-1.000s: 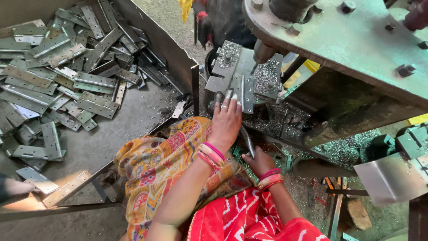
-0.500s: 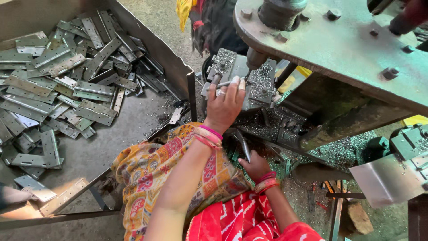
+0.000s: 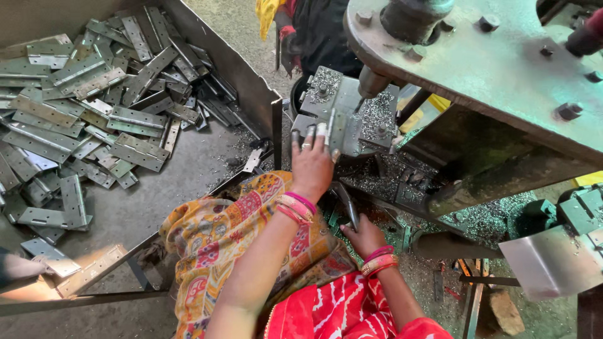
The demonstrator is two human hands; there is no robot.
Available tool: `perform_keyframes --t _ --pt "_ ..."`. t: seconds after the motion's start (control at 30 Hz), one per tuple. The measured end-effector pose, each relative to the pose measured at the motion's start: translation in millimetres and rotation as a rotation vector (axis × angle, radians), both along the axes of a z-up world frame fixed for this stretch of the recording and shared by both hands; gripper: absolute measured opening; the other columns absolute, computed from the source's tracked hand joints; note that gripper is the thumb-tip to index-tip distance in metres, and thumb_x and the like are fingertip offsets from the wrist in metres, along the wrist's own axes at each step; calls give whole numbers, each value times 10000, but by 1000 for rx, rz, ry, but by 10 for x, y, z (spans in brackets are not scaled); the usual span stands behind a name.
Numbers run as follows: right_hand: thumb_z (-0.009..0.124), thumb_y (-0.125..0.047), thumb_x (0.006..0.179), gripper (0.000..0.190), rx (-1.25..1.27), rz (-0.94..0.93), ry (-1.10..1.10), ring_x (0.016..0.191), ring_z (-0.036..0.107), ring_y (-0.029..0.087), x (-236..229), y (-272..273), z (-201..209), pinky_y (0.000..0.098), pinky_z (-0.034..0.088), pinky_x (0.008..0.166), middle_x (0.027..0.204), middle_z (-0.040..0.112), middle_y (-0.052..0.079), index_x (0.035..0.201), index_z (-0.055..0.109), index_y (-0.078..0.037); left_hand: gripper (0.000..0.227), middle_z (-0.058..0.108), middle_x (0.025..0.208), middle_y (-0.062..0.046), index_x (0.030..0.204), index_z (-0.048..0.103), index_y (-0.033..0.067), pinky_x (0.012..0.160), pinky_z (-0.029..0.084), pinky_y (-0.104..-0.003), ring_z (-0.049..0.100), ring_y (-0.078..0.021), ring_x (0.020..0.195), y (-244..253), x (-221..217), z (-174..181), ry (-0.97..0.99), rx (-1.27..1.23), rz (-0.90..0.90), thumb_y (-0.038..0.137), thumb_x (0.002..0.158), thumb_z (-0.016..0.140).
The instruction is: The person repeatedly picks up metal brackets from a bin, places them into a press machine, and operates the lever to process them. The processed brackets are then discarded into a pile.
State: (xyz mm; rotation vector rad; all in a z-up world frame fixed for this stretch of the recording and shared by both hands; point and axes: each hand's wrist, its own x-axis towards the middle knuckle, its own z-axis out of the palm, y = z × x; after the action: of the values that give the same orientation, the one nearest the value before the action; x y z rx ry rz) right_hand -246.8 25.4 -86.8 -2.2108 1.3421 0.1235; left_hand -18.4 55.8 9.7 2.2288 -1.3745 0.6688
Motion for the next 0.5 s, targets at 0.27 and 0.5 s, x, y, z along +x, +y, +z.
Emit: perform_keyframes --t 0.27,0.5 --pt "698 -500 880 499 -65 -4 -148 776 703 477 -239 -14 -886 573 542 683 829 722 248 1109 570 -76 276 613 1331 -94 1072 736 60 1110 363 -619 564 -297 1282 -315 15 -65 222 117 -132 230 895 608" --pt "659 -502 930 530 -93 5 -150 739 697 484 -203 69 -1711 585 533 634 812 718 253 1216 486 -90 271 633 1285 -88 1065 738 60 1084 373 -632 584 -299 1274 -208 32 -148 223 63 -150 230 902 604"
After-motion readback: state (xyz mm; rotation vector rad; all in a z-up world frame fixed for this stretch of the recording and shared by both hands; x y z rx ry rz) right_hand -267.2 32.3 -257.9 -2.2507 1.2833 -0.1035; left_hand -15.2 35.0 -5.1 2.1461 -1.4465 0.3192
